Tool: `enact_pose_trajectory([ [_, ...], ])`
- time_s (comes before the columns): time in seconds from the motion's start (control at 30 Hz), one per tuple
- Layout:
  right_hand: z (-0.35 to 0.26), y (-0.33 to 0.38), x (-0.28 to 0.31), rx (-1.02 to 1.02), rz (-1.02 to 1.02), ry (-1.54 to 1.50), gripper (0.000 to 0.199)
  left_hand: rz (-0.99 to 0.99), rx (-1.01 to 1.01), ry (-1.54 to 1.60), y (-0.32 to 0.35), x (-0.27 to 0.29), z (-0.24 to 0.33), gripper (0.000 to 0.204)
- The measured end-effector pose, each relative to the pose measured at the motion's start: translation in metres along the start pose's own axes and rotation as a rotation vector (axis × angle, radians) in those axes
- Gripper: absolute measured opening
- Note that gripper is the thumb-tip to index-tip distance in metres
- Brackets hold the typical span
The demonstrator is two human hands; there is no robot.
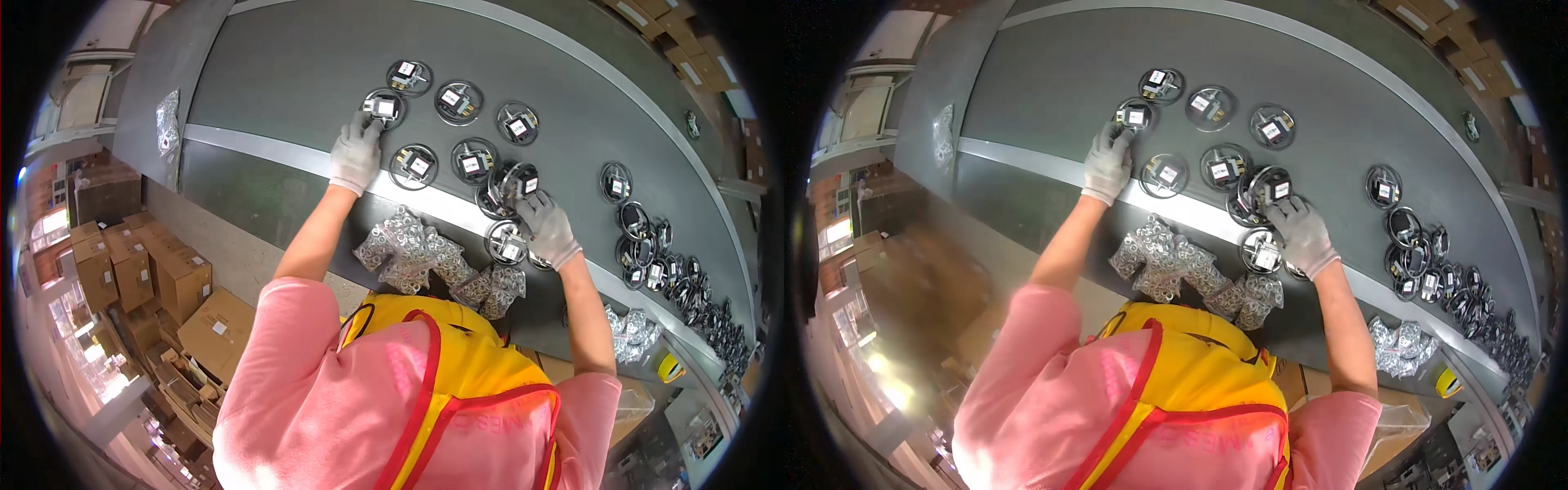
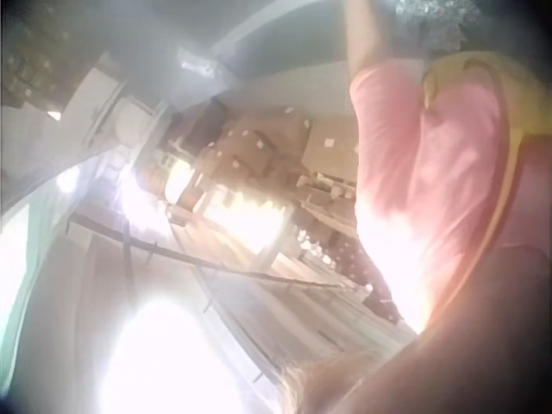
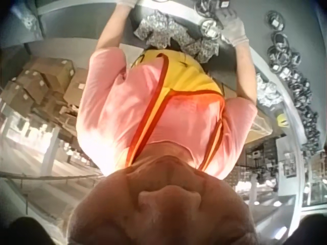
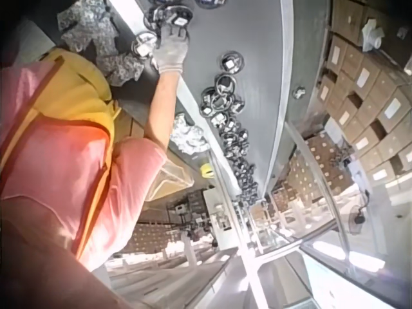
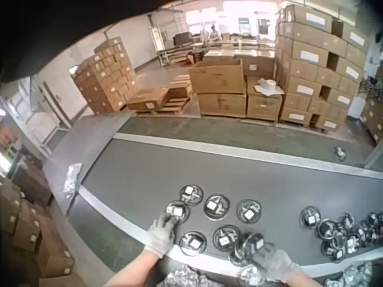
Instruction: Packing metal components from a conveyor belt into partitioned sections of a cardboard box.
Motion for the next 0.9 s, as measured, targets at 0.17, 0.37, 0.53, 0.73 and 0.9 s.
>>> enact_pose_trajectory([
  [0.17, 0.006, 0.009, -0.015, -0.165, 0.074, 0.125, 0.029, -0.258, 0.037, -0.242, -0.016, 0.018, 0.002, 0.025],
  [0.37, 0.016, 0.031, -0.026, -0.576, 0.314, -0.005, 0.029, -0.451, 0.408, 0.603, 0.031, 0.028, -0.006, 0.014],
  [0.53, 0.033, 0.031, -0.019, -0.542, 0.41, -0.232, 0.033, -0.309, -0.442, 0.042, 0.059, 0.033, 0.024, 0.029],
  [0.73, 0.046, 0.051, 0.02, -0.619, 0.387, -0.452, 0.026, -0.218, -0.245, -0.038, 0.047, 0.005, 0.019, 0.028],
  [0.9, 0.037, 0.08, 0.006, -0.501, 0.132, 0.163, 0.028, -0.61, 0.716, 1.091, 0.032, 0.01, 0.101, 0.02],
])
Point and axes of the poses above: each hand's wrist, its own y-axis away from the middle knuckle, its own x-axis out of the back of the hand, z = x × y, the point moved 1 cm from there along -y, towards the middle knuckle, and after that the axes turned 10 degrees about x, right-handed, at the moved point
